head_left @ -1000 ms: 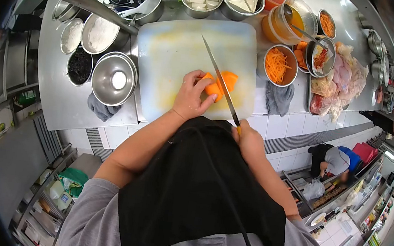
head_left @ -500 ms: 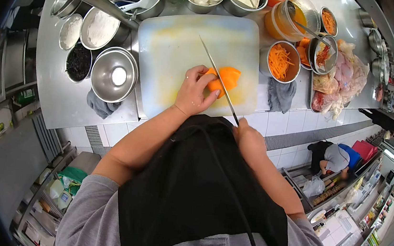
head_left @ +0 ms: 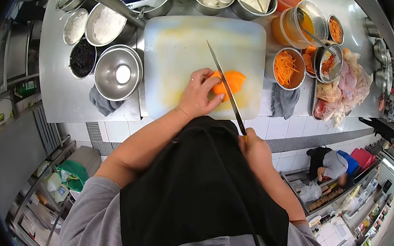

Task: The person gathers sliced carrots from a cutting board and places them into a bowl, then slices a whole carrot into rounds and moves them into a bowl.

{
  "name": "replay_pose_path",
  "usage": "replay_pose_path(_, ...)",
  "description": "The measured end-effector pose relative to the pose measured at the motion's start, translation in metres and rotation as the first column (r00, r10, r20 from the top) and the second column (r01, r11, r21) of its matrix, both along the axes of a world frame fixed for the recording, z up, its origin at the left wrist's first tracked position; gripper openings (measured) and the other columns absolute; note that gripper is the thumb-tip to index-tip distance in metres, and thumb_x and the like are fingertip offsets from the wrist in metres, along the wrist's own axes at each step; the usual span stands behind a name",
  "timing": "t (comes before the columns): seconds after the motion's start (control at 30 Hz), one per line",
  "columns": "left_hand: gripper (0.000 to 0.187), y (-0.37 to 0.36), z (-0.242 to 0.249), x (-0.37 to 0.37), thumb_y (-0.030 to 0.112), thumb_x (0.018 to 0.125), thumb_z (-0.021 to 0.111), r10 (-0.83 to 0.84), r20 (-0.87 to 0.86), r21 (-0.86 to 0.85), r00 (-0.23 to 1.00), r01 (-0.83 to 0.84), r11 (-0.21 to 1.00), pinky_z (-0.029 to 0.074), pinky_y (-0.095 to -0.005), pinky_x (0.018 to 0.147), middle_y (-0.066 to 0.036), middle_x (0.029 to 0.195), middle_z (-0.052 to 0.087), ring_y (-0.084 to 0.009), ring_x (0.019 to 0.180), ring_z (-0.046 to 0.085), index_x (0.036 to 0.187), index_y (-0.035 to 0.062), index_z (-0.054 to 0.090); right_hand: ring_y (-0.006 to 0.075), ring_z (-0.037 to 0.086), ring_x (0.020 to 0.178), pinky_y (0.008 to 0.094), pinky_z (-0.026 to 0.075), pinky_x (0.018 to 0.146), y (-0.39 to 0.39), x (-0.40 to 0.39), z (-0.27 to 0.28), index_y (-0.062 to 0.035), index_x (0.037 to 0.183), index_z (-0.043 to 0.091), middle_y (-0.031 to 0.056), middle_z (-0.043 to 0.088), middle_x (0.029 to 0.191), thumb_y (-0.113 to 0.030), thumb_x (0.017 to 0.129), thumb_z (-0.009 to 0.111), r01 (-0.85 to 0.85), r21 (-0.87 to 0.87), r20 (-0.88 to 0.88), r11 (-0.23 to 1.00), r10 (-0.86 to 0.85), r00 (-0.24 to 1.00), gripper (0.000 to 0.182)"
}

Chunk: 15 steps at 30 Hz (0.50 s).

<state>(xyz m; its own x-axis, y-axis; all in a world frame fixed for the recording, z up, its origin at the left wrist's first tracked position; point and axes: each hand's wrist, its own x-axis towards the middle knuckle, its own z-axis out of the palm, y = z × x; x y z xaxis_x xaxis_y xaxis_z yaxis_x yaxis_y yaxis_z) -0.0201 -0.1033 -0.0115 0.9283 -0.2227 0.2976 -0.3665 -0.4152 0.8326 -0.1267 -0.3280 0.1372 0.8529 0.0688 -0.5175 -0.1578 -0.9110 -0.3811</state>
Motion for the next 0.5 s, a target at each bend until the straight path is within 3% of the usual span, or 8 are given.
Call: replay_pose_path(0.5, 0.047, 0.001, 0.003, 0.001, 0.027, 0.088, 0.084, 0.007, -0.016, -0.015, 1.000, -0.007, 1.000, 0.057, -0.0477, 0.100, -0.023, 0.132, 0.058, -0.0414, 0.123, 0.057, 0.128, 0.0083, 0.067, 0.0502, 0.072, 0.077, 0.0612, 0.057, 0.075, 0.017, 0.021, -0.033, -0.0012, 0.107, 0.054, 0.0277, 0.072, 0.080, -0.025, 0.107, 0.062, 0.024, -0.053, -0.091, 0.998, -0.029, 0.995, 0.025)
